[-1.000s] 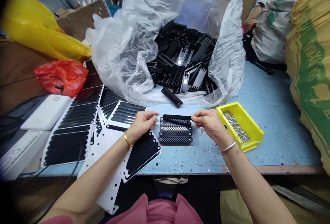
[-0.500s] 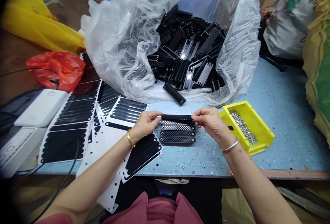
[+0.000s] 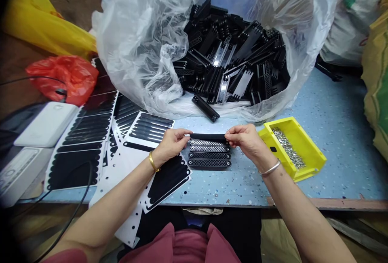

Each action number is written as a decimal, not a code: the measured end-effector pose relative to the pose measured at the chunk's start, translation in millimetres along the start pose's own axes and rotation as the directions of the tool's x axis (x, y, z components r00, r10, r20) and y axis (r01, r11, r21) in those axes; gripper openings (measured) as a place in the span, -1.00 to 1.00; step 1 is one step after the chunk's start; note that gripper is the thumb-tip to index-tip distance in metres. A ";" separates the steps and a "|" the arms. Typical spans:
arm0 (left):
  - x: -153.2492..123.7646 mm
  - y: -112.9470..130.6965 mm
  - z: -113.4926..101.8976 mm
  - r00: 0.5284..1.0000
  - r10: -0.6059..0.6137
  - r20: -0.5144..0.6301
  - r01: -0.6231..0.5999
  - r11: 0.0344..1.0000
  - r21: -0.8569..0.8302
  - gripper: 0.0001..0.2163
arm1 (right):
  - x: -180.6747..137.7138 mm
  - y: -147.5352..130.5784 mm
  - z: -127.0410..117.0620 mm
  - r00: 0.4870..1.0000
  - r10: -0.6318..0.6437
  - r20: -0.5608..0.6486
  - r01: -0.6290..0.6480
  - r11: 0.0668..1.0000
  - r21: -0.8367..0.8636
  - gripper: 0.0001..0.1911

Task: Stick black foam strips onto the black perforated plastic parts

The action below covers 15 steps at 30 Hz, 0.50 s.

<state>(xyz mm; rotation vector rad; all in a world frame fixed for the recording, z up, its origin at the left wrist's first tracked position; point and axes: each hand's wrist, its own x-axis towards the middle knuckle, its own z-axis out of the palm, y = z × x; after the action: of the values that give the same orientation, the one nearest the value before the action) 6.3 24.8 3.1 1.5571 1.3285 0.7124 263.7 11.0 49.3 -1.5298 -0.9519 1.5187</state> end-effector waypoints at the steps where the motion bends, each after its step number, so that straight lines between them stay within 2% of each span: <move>1: -0.1 -0.2 -0.1 1.000 0.001 -0.001 -0.001 1.000 -0.001 -0.74 | 0.2 0.1 -0.1 1.000 -0.002 -0.002 0.002 1.000 -0.007 -0.76; 5: -0.6 1.2 -1.0 1.000 -0.010 0.004 0.010 0.999 -0.044 -0.75 | 0.7 0.1 0.2 1.000 -0.005 -0.012 0.005 0.999 -0.043 -0.79; 11: 0.1 7.8 -0.7 0.993 -0.116 0.036 0.120 0.988 -0.103 -0.73 | 3.0 0.6 0.3 1.000 -0.004 -0.025 0.003 0.999 -0.046 -0.81; 15: 1.0 7.9 0.2 0.994 -0.105 0.026 0.106 0.992 -0.074 -0.74 | 4.5 0.7 0.7 0.999 0.003 -0.036 -0.005 0.999 -0.048 -0.81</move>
<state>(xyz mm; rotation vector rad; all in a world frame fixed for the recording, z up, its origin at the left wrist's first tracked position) 10.0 26.0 10.0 1.4201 1.3417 0.6695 263.0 14.8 46.7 -1.5887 -0.9722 1.4761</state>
